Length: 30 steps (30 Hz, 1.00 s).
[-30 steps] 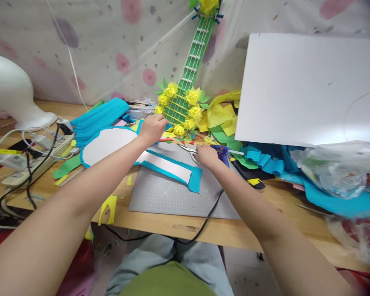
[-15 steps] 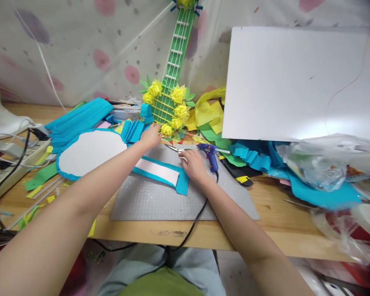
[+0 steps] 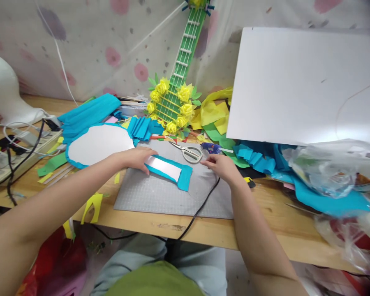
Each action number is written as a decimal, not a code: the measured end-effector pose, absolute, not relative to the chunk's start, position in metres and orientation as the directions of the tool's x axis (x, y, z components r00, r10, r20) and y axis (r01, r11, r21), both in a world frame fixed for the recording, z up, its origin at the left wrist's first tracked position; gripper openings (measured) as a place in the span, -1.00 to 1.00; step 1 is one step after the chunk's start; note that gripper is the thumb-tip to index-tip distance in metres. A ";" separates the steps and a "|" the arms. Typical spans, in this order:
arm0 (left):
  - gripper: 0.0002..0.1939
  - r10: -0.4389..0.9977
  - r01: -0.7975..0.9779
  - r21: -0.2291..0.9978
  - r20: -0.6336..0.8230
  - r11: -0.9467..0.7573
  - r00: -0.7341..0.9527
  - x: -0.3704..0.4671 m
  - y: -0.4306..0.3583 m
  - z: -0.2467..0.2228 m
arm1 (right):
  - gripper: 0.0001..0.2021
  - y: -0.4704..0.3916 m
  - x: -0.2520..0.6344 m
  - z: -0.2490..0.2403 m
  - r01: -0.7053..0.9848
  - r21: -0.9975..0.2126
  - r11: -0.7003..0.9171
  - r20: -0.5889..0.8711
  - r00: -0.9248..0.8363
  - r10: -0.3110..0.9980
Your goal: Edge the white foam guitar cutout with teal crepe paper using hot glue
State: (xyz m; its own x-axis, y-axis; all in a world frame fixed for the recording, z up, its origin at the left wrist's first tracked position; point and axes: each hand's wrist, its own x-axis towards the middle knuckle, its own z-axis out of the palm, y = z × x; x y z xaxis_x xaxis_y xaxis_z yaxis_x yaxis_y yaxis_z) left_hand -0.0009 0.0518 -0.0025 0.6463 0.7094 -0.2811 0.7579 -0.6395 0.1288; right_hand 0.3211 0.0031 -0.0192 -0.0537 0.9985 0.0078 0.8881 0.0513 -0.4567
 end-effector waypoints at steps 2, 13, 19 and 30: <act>-0.21 0.745 0.783 0.072 -0.267 -0.617 0.611 0.004 0.052 -0.001 | -0.66 -0.001 0.337 -0.019 0.922 -0.386 -0.033 -0.029 0.023 0.999; -0.21 0.906 0.912 0.035 -0.106 -0.409 0.410 0.039 0.056 -0.020 | -0.50 0.028 0.351 -0.075 0.868 -0.495 0.042 0.399 0.184 0.898; -0.25 0.874 0.881 0.088 -0.116 -0.465 0.472 0.025 0.053 -0.022 | -0.55 0.032 0.339 -0.080 0.816 -0.578 0.023 0.328 0.207 0.922; -0.39 0.800 0.800 0.017 0.054 -0.600 0.598 0.005 0.036 -0.002 | -0.65 0.030 0.332 -0.079 0.808 -0.585 -0.067 0.225 0.241 0.944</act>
State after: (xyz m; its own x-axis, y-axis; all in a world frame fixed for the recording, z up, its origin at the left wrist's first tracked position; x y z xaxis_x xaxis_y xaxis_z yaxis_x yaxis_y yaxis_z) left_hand 0.0050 0.0363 -0.0025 0.5980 0.7997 0.0544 0.8002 -0.5995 0.0174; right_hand 0.3316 0.0301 -0.0794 0.2406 0.9442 0.2249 0.8082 -0.0666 -0.5852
